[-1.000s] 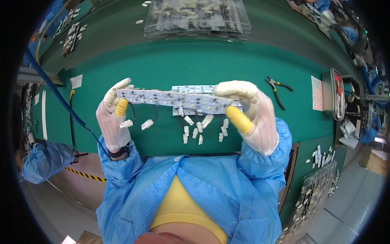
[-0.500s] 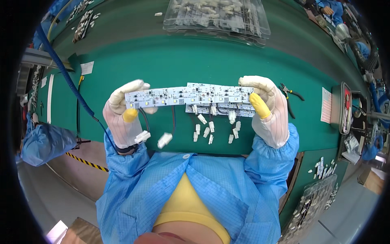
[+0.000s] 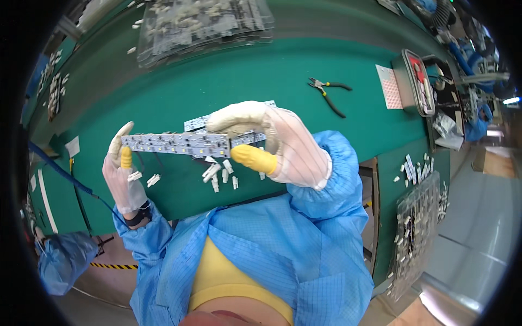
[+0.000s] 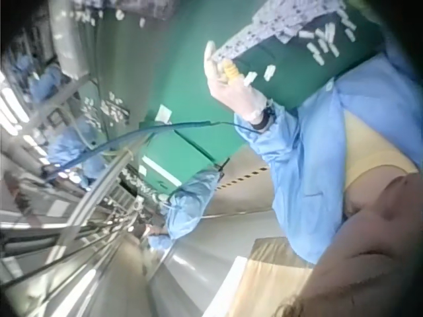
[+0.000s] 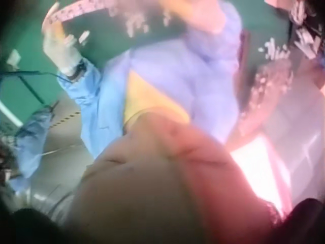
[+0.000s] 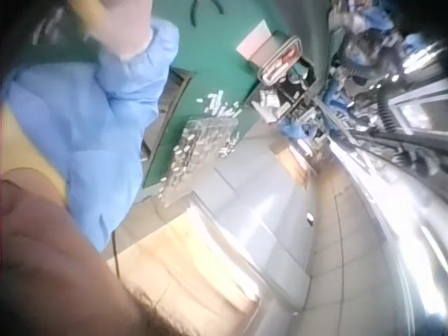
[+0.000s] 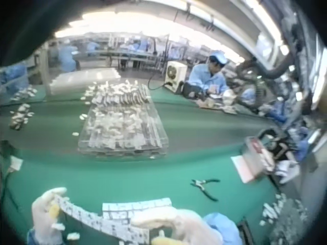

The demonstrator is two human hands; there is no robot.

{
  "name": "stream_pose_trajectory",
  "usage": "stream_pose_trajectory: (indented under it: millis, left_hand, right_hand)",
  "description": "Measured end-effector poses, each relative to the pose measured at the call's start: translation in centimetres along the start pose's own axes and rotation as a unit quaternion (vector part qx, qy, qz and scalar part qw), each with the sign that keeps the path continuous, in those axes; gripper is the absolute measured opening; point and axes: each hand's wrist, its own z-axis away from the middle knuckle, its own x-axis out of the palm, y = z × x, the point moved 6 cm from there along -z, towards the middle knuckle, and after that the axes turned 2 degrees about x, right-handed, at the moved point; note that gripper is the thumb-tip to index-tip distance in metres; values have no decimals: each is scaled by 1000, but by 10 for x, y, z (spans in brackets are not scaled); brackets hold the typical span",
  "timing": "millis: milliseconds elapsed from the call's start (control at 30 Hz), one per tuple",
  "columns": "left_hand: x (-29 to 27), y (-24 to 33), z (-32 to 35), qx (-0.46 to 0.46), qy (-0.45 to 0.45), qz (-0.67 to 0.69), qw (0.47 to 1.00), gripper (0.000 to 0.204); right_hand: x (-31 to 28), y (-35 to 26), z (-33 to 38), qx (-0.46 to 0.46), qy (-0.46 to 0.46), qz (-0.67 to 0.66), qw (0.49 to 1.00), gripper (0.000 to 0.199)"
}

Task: Assembling LED strips onto a circuit board panel at a manual assembly station.

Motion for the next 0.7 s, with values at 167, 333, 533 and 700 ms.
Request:
stream_pose_trajectory:
  millis: [167, 333, 533, 700]
  left_hand:
    - [-5, -3, 3, 3, 57, 20, 998, 56]
    - [-2, 5, 12, 106, 10, 177, 978, 66]
    - [5, 24, 15, 148, -36, 189, 970, 29]
    - [-2, 0, 12, 93, -25, -81, 992, 24]
  right_hand:
    - [-5, 4, -1, 52, 0, -6, 999, 42]
    - [-16, 22, -8, 24, 79, -26, 996, 41]
    - [-16, 30, -24, -102, 51, 313, 943, 16]
    - [-24, 41, -15, 10, 23, 165, 986, 25]
